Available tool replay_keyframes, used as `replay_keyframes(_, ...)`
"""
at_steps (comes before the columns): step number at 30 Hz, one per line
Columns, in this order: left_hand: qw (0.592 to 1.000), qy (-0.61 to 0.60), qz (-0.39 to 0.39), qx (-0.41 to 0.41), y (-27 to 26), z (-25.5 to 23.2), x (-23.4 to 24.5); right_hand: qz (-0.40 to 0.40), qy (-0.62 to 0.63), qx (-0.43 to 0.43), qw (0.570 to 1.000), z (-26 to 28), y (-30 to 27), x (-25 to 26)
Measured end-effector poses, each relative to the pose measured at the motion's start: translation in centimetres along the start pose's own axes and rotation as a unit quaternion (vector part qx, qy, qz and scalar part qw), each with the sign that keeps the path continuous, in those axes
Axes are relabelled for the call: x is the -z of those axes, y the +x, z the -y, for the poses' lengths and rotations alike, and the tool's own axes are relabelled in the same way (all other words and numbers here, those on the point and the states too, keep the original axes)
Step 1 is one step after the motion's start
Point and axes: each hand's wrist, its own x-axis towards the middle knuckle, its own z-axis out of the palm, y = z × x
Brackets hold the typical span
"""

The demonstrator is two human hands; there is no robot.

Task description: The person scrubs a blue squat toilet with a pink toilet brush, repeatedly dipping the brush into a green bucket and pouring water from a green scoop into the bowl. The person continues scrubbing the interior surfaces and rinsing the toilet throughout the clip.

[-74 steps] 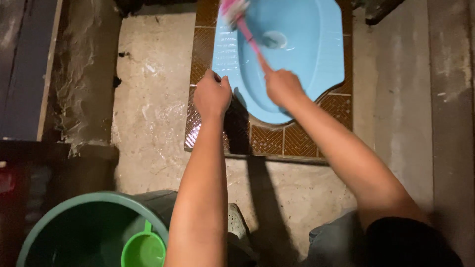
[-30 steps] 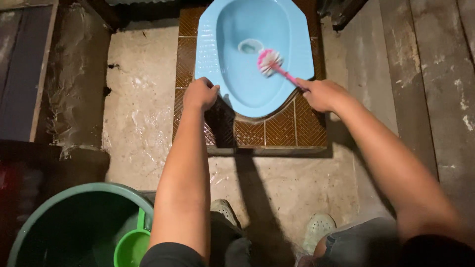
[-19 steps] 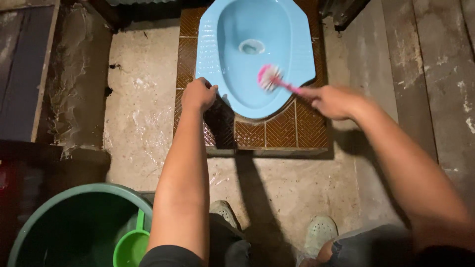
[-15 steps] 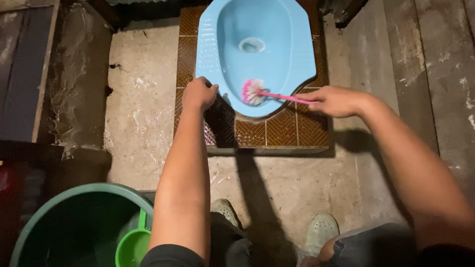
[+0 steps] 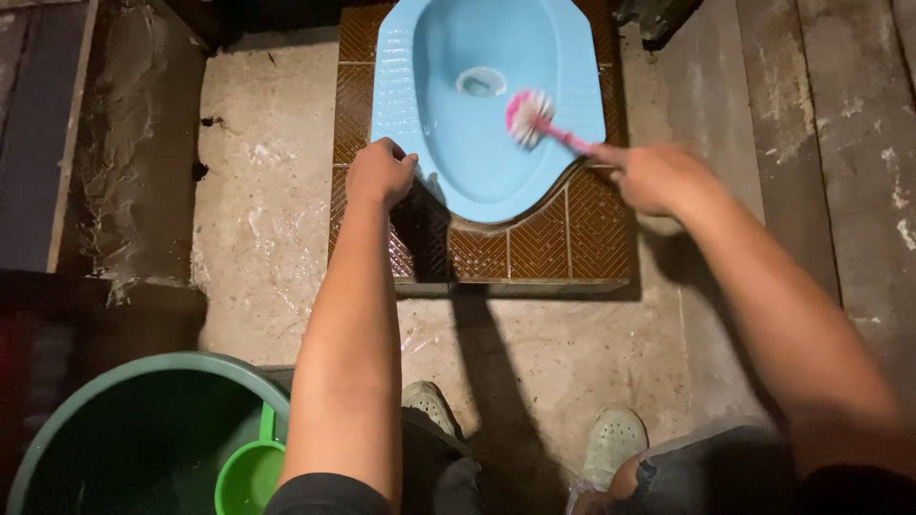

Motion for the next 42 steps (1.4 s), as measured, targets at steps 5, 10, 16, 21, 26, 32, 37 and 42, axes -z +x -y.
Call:
replay_keyframes(5,1.000,-0.008,-0.010,0.004,0.0,0.3,-0.3,0.035,0.018,0.021,0.999,0.1,0.9,1.0)
replay_keyframes(10,1.000,-0.006,-0.010,-0.004,-0.1,0.3,-0.1,0.033,0.021,0.013,0.999,1.9,0.8,0.8)
replay_keyframes(16,1.000,-0.002,-0.016,-0.010,-0.6,0.0,0.0,0.006,0.045,0.010,0.999,2.2,0.5,1.0)
replay_keyframes(21,1.000,-0.008,-0.020,0.001,-1.0,-0.5,-0.1,0.097,0.101,0.059,0.988,2.2,4.0,-1.3)
replay_keyframes(26,1.000,-0.013,-0.021,0.003,-1.0,-0.4,-0.1,0.030,0.062,0.042,0.997,1.0,3.5,-2.2)
replay_keyframes(32,1.000,-0.003,-0.006,-0.004,-0.3,0.7,-0.3,0.047,0.097,0.085,0.991,1.4,2.1,0.6)
replay_keyframes(37,1.000,-0.014,-0.007,0.019,0.1,0.5,-0.7,0.045,-0.018,-0.014,0.999,-4.0,2.4,2.7)
replay_keyframes(42,0.999,-0.017,-0.032,0.012,0.7,0.2,-1.2,0.004,-0.144,0.012,0.989,-11.9,1.9,2.4)
